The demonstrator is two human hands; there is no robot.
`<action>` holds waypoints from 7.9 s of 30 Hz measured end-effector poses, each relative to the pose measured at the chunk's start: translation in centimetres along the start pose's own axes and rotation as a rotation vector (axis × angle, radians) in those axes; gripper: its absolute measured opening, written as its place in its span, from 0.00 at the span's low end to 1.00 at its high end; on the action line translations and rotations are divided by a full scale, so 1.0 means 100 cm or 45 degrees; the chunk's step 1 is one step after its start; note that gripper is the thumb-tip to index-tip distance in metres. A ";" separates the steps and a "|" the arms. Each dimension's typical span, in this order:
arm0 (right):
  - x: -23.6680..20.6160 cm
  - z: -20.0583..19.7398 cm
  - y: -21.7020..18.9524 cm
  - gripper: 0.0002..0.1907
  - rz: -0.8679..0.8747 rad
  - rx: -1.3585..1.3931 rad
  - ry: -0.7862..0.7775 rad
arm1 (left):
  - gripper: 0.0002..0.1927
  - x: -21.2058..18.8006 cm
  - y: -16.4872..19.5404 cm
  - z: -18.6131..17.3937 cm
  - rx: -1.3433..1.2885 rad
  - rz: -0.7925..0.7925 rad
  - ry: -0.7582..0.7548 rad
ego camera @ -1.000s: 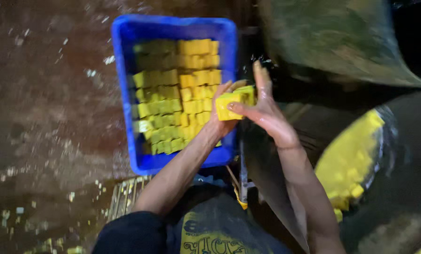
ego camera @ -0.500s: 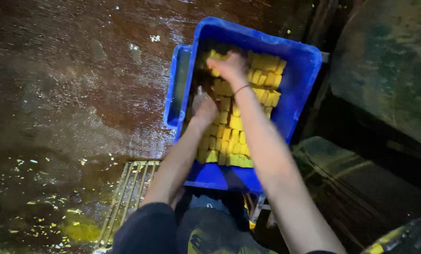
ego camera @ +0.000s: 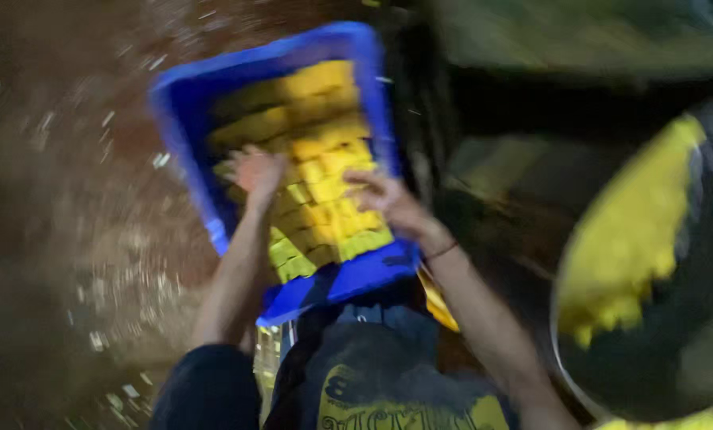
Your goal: The person repeatedly scoops yellow cubed food items from a large metal pot filled with water and places them into a blue plastic bin. The person uses both hands to gather and transfer the cubes in a continuous loop.
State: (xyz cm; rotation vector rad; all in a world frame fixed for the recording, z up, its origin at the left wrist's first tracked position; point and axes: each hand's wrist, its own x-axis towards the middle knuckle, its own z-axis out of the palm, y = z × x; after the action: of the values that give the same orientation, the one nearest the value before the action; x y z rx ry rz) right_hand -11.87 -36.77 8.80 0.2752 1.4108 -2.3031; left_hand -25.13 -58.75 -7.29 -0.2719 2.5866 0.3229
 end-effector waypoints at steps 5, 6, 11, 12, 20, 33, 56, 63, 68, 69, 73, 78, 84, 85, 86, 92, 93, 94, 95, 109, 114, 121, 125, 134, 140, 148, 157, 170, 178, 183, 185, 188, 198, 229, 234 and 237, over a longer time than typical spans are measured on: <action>-0.169 0.002 -0.058 0.30 -0.034 -0.191 0.384 | 0.34 -0.116 0.205 -0.025 -0.835 1.081 0.501; -0.205 -0.003 -0.079 0.29 -0.136 -0.269 0.416 | 0.29 -0.157 0.245 -0.028 -0.978 1.216 0.463; -0.384 -0.095 -0.106 0.23 -0.556 -0.271 1.188 | 0.32 -0.352 0.385 0.017 -0.777 2.146 -0.057; -0.401 -0.132 -0.089 0.22 -0.344 -0.461 1.439 | 0.29 -0.380 0.404 0.041 -0.531 2.196 -0.482; -0.407 -0.258 0.087 0.12 0.717 -1.768 0.575 | 0.14 -0.416 0.372 0.232 1.088 2.153 -1.023; -0.475 -0.335 0.028 0.14 0.003 -0.923 0.866 | 0.19 -0.424 0.394 0.263 0.541 1.814 -1.053; -0.420 -0.433 -0.050 0.17 0.163 -0.855 1.276 | 0.28 -0.393 0.467 0.271 -0.317 1.579 -0.760; -0.472 -0.408 -0.047 0.20 -0.001 -0.468 1.036 | 0.19 -0.413 0.497 0.262 -1.364 0.895 -1.215; -0.444 -0.394 -0.034 0.20 -0.049 -0.754 1.248 | 0.15 -0.439 0.502 0.261 -1.509 1.364 -0.911; -0.436 -0.389 -0.034 0.20 -0.135 -0.699 1.291 | 0.15 -0.443 0.504 0.262 -1.845 0.792 -1.351; -0.422 -0.370 -0.043 0.17 -0.188 -1.929 1.550 | 0.21 -0.465 0.504 0.262 -2.010 0.282 -1.736; -0.438 -0.352 -0.031 0.16 -0.149 -0.612 1.602 | 0.22 -0.472 0.498 0.243 -2.312 -0.113 -1.755; -0.437 -0.320 0.033 0.10 0.611 -1.960 1.052 | 0.20 -0.423 0.533 0.192 -2.212 0.027 -1.730; -0.438 -0.320 0.035 0.09 0.658 -2.100 0.937 | 0.21 -0.416 0.533 0.183 -2.158 0.049 -1.675; -0.437 -0.321 0.034 0.08 0.681 -2.240 0.820 | 0.20 -0.410 0.530 0.176 -2.231 0.108 -1.653; -0.423 -0.318 -0.011 0.11 0.157 -1.869 0.839 | 0.22 -0.404 0.504 0.113 -2.617 0.346 -1.879; -0.413 -0.312 -0.014 0.12 0.206 -1.889 0.908 | 0.20 -0.407 0.503 0.105 -2.605 0.383 -1.848; -0.402 -0.303 -0.013 0.15 0.257 -1.906 0.977 | 0.18 -0.410 0.501 0.098 -2.591 0.414 -1.817; -0.390 -0.294 -0.008 0.18 0.310 -1.923 1.047 | 0.17 -0.412 0.499 0.092 -2.590 0.472 -1.761; -0.388 -0.292 -0.007 0.19 0.277 -0.497 0.735 | 0.19 -0.336 0.362 -0.054 -2.802 0.797 -1.369; -0.352 -0.210 -0.101 0.24 -0.009 -0.251 0.647 | 0.17 -0.302 0.313 -0.047 -2.839 0.622 -1.177; -0.252 -0.089 -0.177 0.16 -0.240 -1.022 0.503 | 0.20 -0.297 0.273 -0.029 -2.635 0.449 -1.204; -0.187 -0.043 -0.169 0.22 -0.246 -0.795 0.546 | 0.22 -0.280 0.238 -0.030 -2.853 0.243 -1.432; -0.059 0.009 -0.105 0.54 -0.685 -1.948 0.311 | 0.32 -0.196 0.153 0.004 -2.954 -0.060 -1.615; 0.065 -0.017 -0.068 0.28 0.445 -0.216 0.047 | 0.40 -0.094 0.130 0.033 -2.837 -0.236 -1.102; 0.223 0.037 -0.042 0.48 0.344 -1.796 0.608 | 0.34 -0.049 0.075 0.058 -0.229 0.595 0.173; 0.172 0.007 -0.029 0.35 0.085 -0.789 0.630 | 0.34 -0.039 0.053 0.047 -0.185 0.576 -0.054; -0.267 -0.005 -0.100 0.28 -0.570 0.064 0.696 | 0.24 -0.216 0.286 -0.025 -1.144 1.515 0.083; -0.454 -0.209 0.013 0.17 0.596 -1.184 1.286 | 0.18 -0.466 0.395 0.121 0.653 2.051 -0.991; -0.456 -0.264 0.115 0.17 1.009 -1.501 0.883 | 0.17 -0.460 0.358 0.247 1.194 2.099 -1.055; -0.447 -0.271 0.120 0.18 0.984 -1.541 0.886 | 0.17 -0.450 0.348 0.264 1.295 2.060 -1.088; -0.440 -0.277 0.124 0.19 0.870 -1.551 0.948 | 0.16 -0.435 0.343 0.270 1.327 2.021 -1.161; -0.545 -0.380 0.061 0.30 1.006 -1.438 0.498 | 0.15 -0.484 0.455 0.286 0.800 2.087 -1.184; -0.501 -0.409 -0.029 0.23 0.141 -0.671 1.375 | 0.15 -0.457 0.521 0.297 -1.823 0.294 -1.987; -0.460 -0.386 -0.022 0.28 -0.213 -0.522 1.379 | 0.17 -0.468 0.516 0.288 -1.837 0.062 -1.717; -0.439 -0.374 -0.025 0.30 -0.141 -1.140 1.457 | 0.24 -0.466 0.494 0.278 -1.797 0.675 -1.283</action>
State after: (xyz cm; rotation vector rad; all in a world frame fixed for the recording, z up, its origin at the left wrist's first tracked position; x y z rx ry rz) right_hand 24.18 8.26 10.09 1.3356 2.8190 -1.2493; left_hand 14.83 2.09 2.01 0.1270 1.0344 1.8509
